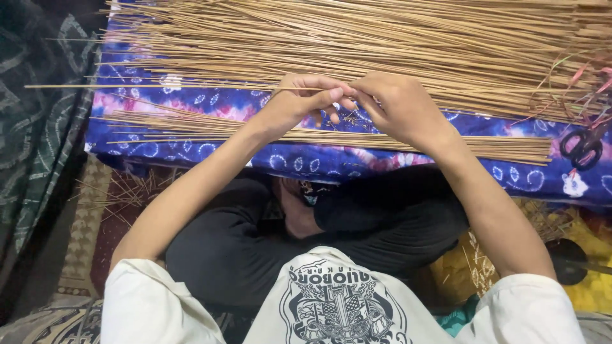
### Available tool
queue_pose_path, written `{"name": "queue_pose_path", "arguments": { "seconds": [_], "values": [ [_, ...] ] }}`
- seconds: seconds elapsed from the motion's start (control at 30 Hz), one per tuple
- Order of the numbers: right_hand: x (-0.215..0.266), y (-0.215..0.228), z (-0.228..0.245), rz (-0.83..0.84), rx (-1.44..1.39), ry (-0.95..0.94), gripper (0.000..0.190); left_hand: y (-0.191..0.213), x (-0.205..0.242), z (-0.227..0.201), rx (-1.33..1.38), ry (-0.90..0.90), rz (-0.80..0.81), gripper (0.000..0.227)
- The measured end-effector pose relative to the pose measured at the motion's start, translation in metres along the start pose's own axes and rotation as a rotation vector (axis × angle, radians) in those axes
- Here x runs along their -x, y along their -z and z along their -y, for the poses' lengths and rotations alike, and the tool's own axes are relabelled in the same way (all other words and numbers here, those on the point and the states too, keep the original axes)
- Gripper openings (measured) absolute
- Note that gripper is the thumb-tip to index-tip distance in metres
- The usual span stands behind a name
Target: Weaving thin bamboo sticks through a series of strings to create a mat or screen.
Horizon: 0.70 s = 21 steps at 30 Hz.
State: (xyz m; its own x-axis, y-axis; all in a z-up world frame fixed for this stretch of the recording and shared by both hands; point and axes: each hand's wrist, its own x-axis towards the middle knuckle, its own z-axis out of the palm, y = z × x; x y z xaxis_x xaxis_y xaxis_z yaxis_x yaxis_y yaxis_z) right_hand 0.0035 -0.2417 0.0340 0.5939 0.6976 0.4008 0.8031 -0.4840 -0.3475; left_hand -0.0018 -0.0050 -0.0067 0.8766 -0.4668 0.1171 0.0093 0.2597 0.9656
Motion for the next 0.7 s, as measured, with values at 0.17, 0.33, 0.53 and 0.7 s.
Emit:
{"name": "queue_pose_path", "arguments": {
  "seconds": [0.17, 0.33, 0.53, 0.7],
  "values": [
    [0.006, 0.007, -0.013, -0.028, -0.041, -0.027, 0.016, 0.010, -0.003, -0.005, 0.001, -0.035, -0.062, 0.029],
    [0.003, 0.013, 0.004, 0.036, -0.019, -0.028, 0.012, -0.002, -0.001, -0.002, -0.006, 0.033, 0.038, 0.023],
    [0.009, 0.008, -0.008, -0.027, -0.049, -0.049, 0.014, 0.003, -0.002, 0.006, 0.042, 0.012, -0.067, 0.032],
    [0.013, 0.007, -0.025, -0.055, -0.019, -0.035, 0.015, 0.005, -0.006, -0.006, -0.019, -0.010, -0.068, 0.030]
  ]
}}
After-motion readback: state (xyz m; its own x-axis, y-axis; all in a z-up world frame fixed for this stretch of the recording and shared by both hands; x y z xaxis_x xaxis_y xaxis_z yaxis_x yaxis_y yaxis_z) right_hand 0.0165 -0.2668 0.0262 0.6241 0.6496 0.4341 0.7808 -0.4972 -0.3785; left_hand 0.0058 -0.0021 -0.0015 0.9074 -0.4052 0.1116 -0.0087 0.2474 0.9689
